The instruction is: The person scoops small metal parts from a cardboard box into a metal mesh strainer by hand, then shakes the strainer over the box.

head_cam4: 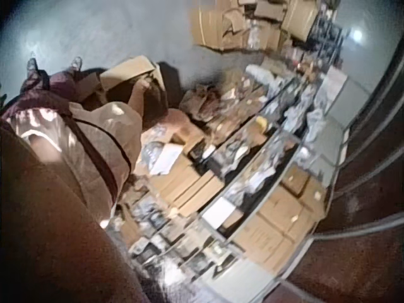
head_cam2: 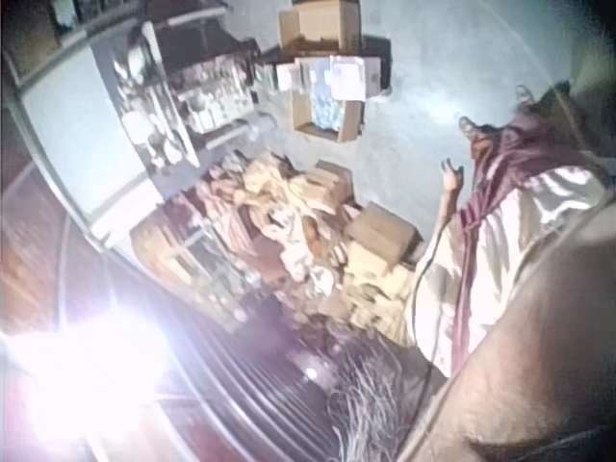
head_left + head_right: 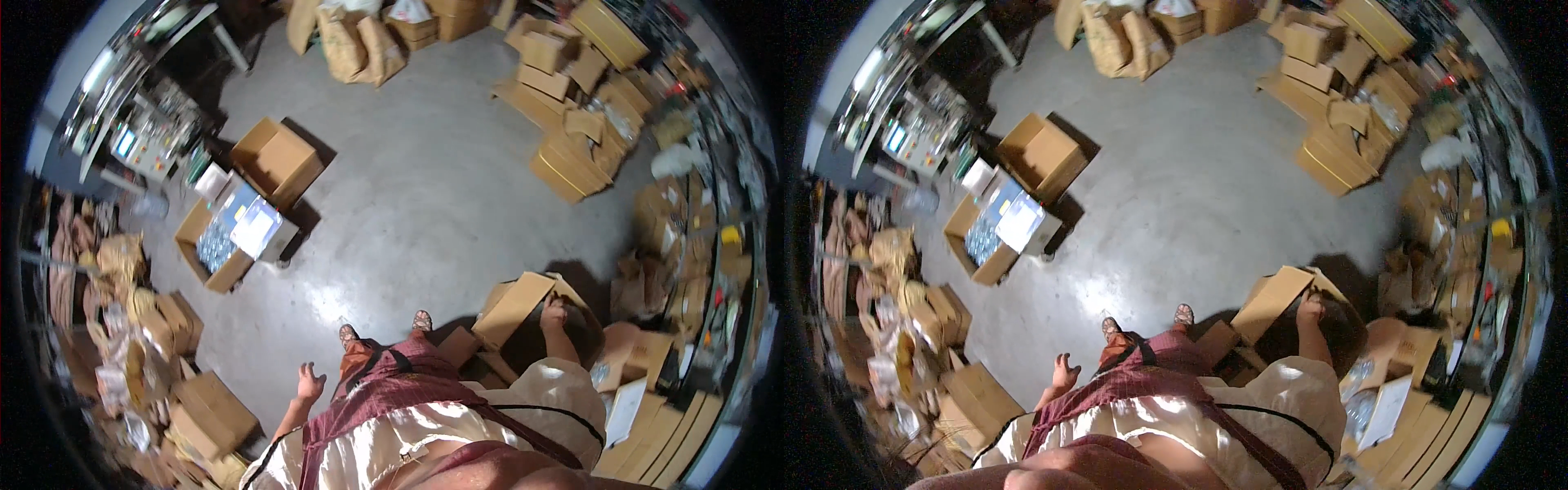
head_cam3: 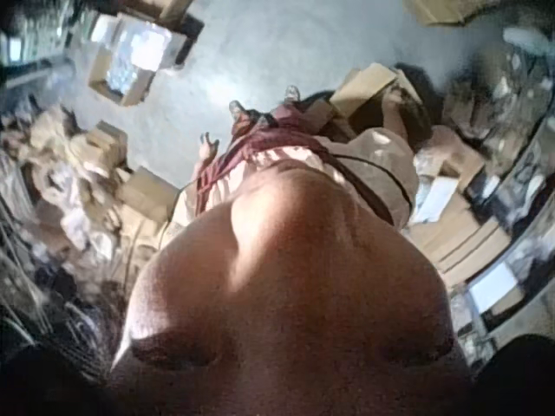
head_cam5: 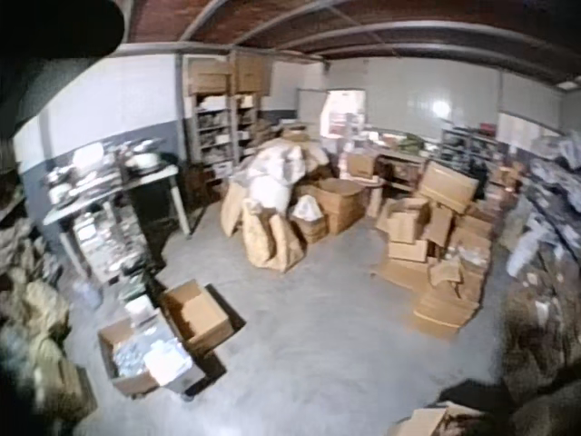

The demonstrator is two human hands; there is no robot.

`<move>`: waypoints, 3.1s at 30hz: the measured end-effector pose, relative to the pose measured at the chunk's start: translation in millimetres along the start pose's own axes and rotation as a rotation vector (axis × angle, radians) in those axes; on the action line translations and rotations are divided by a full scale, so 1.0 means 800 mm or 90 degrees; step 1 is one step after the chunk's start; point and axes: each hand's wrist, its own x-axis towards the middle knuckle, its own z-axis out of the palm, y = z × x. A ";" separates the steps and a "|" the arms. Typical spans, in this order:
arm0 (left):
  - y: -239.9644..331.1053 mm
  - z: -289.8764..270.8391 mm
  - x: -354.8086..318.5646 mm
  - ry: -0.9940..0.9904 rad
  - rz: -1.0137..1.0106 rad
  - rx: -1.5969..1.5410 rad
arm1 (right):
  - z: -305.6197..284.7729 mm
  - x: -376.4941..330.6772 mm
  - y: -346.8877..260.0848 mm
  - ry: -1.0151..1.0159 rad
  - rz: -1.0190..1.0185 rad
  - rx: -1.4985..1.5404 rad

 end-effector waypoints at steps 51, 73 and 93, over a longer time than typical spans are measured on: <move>-0.295 0.090 -0.123 0.244 -0.862 -0.686 | -0.712 -0.540 -0.738 -0.106 -0.852 0.461; 0.019 0.044 0.111 0.789 -0.877 -1.020 | -0.693 -0.575 -1.096 -0.512 -0.504 0.112; 0.370 0.186 0.264 0.258 -0.949 -0.916 | -0.531 -0.550 -0.948 -0.588 -0.332 0.129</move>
